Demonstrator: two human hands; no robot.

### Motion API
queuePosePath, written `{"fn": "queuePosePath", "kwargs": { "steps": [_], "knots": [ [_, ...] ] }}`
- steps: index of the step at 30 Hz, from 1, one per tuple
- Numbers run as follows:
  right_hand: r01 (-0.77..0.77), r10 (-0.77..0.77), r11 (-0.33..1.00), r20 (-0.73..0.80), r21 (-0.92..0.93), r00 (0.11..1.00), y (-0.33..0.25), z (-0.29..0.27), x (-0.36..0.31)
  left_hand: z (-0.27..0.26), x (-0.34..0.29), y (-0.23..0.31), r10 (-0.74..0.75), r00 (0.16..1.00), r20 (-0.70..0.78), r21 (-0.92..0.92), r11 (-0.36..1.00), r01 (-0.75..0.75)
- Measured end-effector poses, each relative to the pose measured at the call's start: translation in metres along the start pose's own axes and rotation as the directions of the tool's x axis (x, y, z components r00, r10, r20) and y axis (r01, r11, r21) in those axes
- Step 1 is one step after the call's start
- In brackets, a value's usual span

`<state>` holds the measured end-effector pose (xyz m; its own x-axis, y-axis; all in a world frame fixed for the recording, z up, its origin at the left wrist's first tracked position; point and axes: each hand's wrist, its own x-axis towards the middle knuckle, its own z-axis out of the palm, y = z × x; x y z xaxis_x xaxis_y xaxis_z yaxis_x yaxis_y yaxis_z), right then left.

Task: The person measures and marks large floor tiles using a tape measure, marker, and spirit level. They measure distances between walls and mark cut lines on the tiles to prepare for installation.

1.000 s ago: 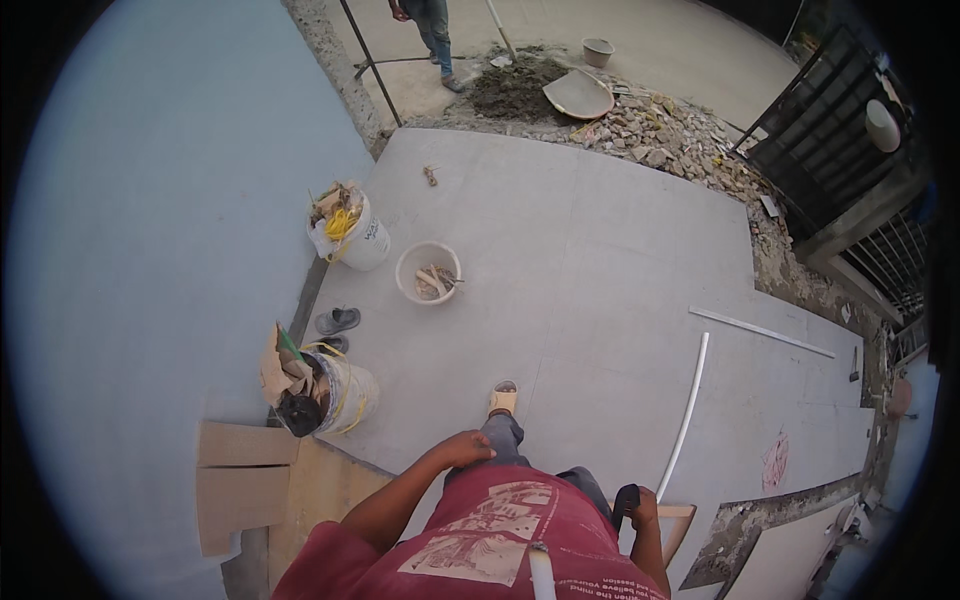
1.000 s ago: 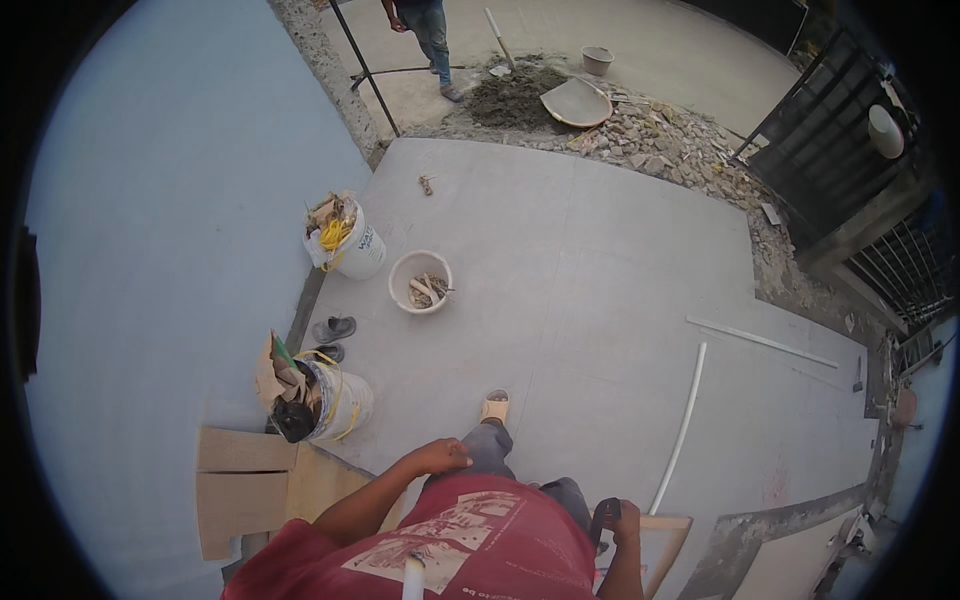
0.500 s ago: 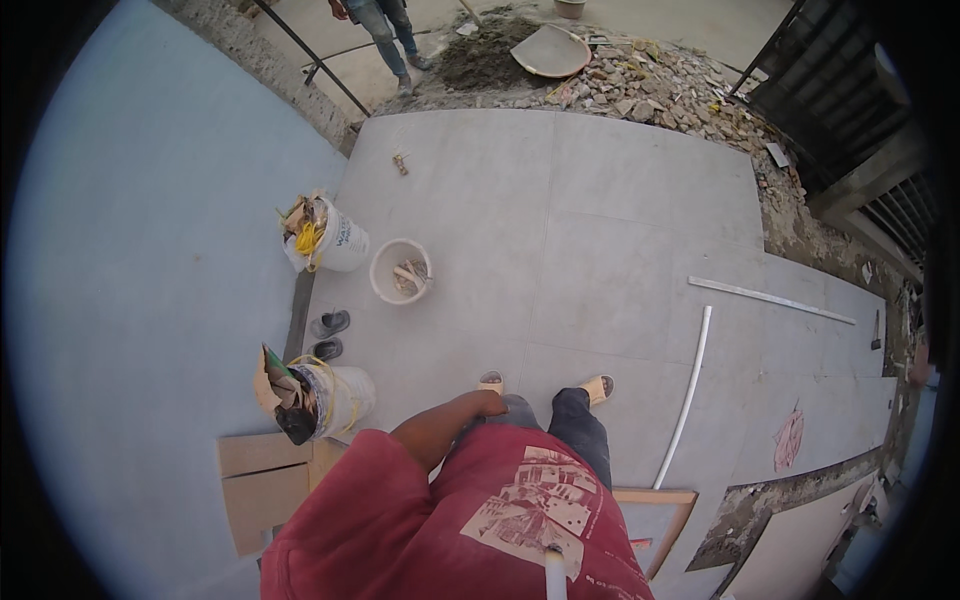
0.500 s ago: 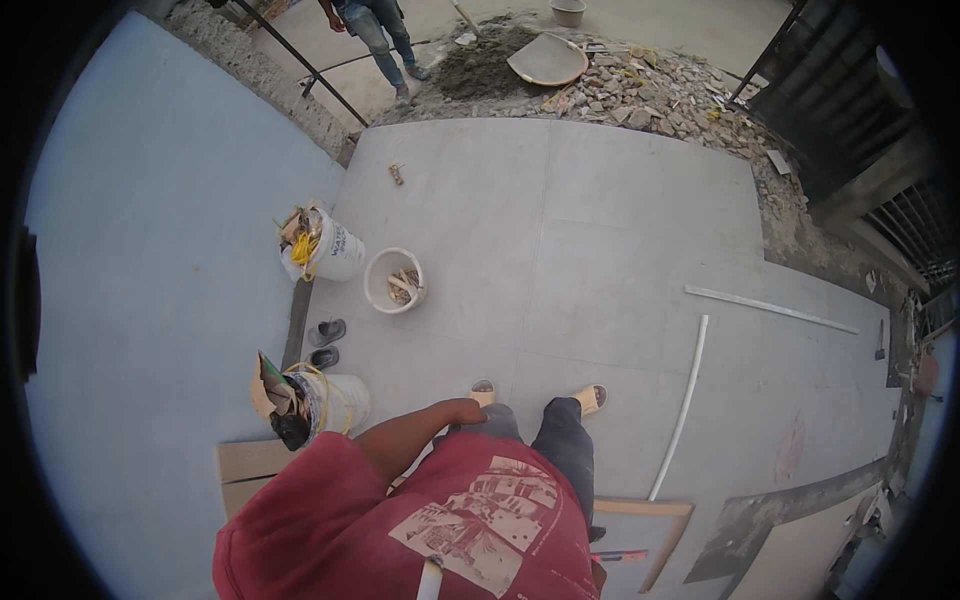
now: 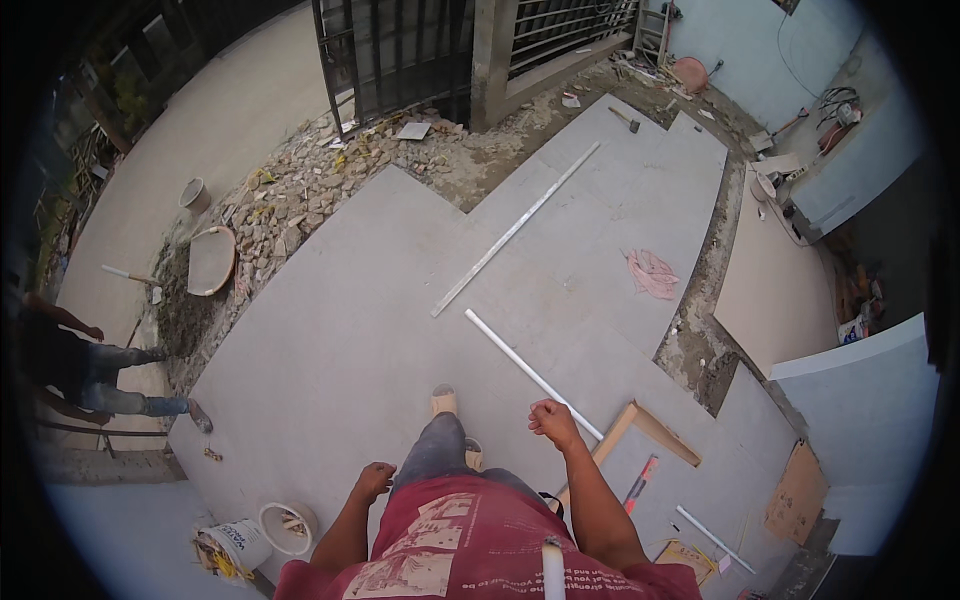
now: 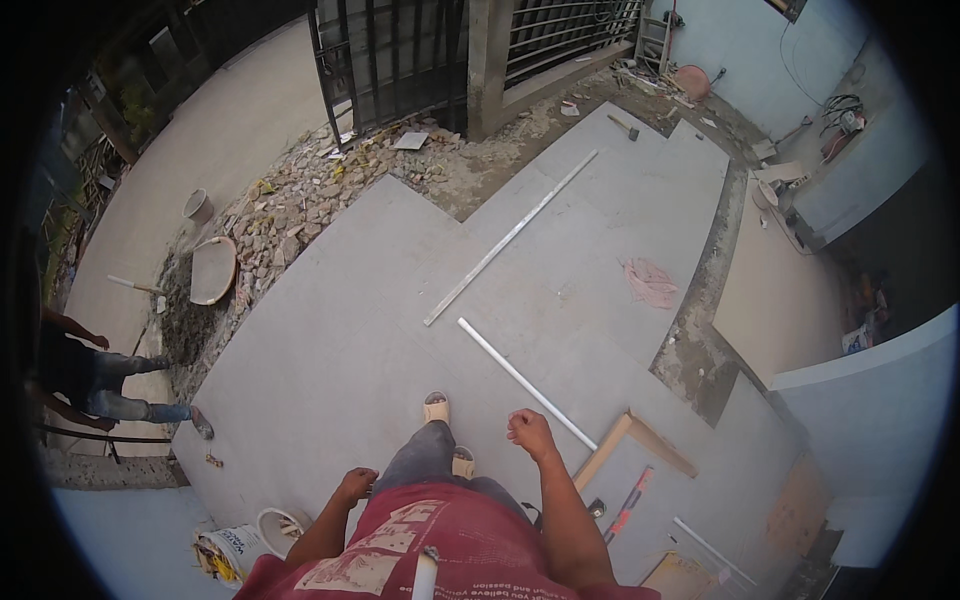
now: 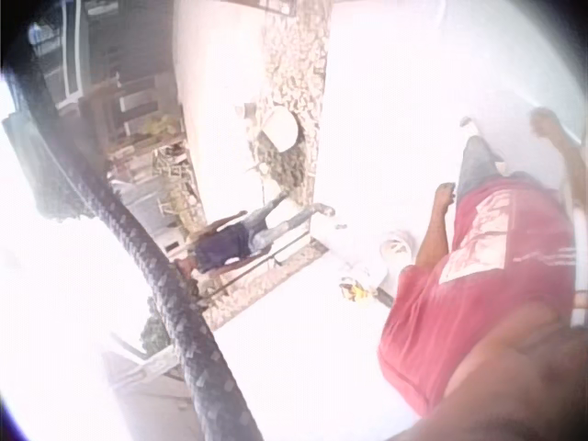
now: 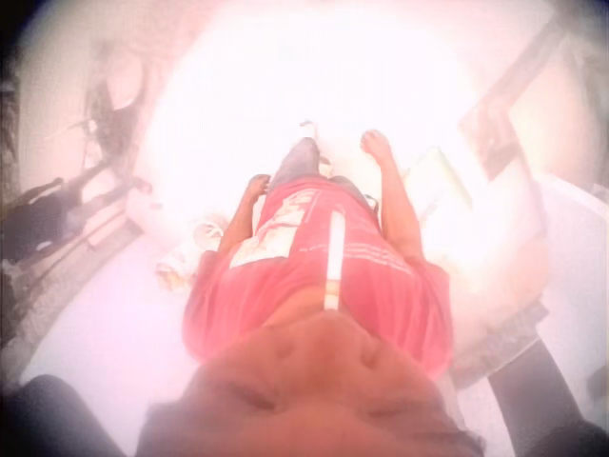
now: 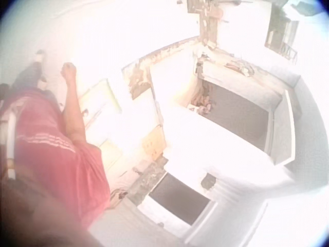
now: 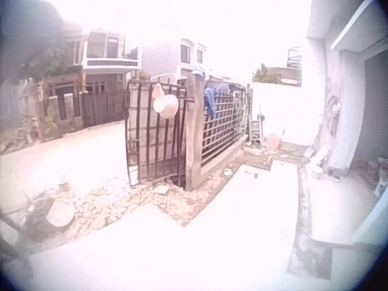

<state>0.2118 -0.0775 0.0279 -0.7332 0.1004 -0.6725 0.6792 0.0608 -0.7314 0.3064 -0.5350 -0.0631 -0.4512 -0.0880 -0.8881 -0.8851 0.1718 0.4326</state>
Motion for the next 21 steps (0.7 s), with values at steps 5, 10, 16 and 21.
{"fn": "queuePosePath", "kwargs": {
  "steps": [5, 10, 16, 21],
  "knots": [
    [-0.176, 0.176, 0.984, -0.004, -0.01, 0.984, 0.03, -0.034, 0.033, -0.024, 0.066, 0.029, -0.02, 0.985, 0.171, 0.251, 0.968, -0.024],
    [-0.502, 0.699, 0.704, -0.361, 0.503, 0.618, 0.152, -0.109, -0.008, -0.027, 0.144, 0.118, -0.029, 0.916, 0.401, 0.604, 0.76, -0.241],
    [-0.338, 0.701, 0.645, -0.354, 0.686, 0.619, 0.094, -0.132, -0.016, 0.03, 0.221, 0.335, -0.099, 0.983, 0.153, 0.425, 0.905, 0.025],
    [-0.269, 0.502, 0.786, -0.321, 0.557, 0.803, 0.095, -0.114, 0.057, 0.114, 0.241, 0.526, 0.196, 0.946, 0.256, 0.392, 0.874, -0.288]
  ]
}}
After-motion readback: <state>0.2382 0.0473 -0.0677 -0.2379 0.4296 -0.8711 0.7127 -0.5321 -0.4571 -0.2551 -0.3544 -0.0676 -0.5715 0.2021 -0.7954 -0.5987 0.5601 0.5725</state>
